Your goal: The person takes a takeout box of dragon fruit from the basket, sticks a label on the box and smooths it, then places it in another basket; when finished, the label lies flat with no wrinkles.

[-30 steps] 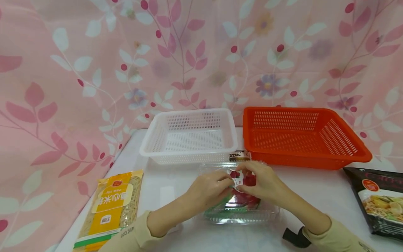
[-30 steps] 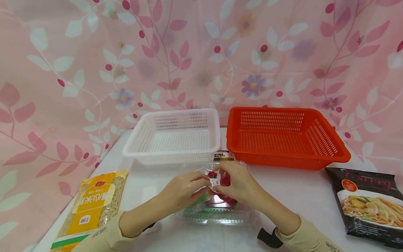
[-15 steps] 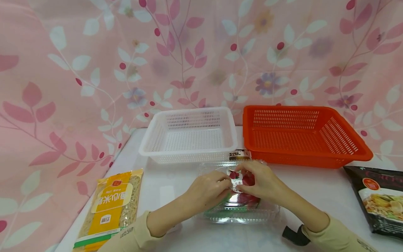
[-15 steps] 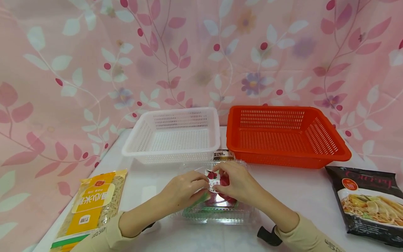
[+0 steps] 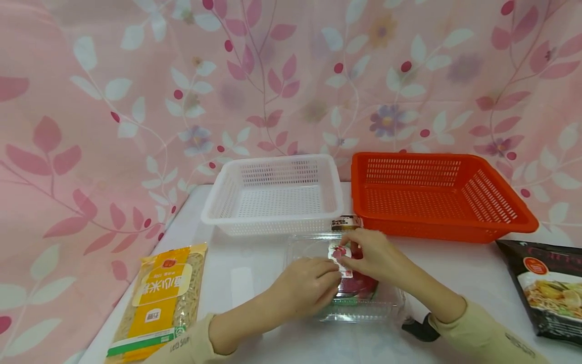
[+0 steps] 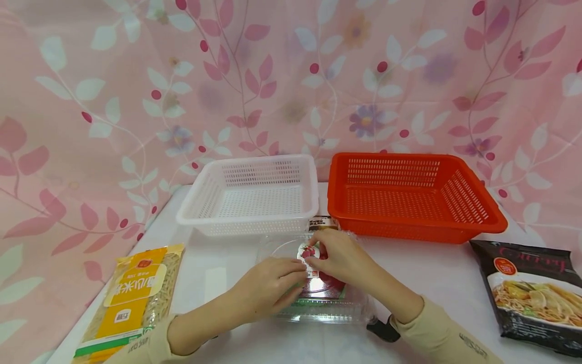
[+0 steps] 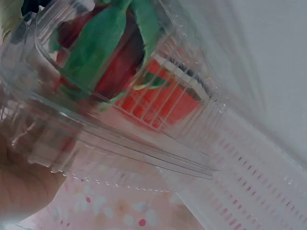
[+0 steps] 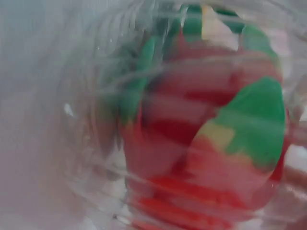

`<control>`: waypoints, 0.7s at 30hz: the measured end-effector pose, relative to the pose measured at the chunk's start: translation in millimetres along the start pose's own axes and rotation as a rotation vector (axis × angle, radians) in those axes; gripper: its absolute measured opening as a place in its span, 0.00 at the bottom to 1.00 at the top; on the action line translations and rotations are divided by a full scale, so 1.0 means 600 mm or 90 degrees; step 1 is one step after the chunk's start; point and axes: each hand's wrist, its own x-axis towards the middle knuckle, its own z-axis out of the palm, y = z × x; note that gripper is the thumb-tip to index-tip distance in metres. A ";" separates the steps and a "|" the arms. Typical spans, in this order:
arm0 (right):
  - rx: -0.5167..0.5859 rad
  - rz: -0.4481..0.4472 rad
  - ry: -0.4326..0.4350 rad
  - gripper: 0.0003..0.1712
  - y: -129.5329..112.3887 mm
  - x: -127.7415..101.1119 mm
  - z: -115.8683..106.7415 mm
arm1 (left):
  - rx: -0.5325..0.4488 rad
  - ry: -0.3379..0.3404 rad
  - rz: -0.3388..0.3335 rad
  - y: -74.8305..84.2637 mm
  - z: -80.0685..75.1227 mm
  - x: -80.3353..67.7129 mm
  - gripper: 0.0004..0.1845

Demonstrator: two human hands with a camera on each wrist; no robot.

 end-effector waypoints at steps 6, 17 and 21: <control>-0.083 -0.024 0.038 0.14 0.006 0.016 0.006 | 0.036 -0.074 0.018 0.022 -0.007 0.002 0.20; -0.041 0.039 0.003 0.10 0.029 0.038 0.010 | 0.076 -0.157 0.057 0.044 0.006 0.004 0.26; -0.033 0.040 -0.003 0.10 0.030 0.036 0.010 | 0.102 -0.114 0.068 0.047 0.008 0.001 0.21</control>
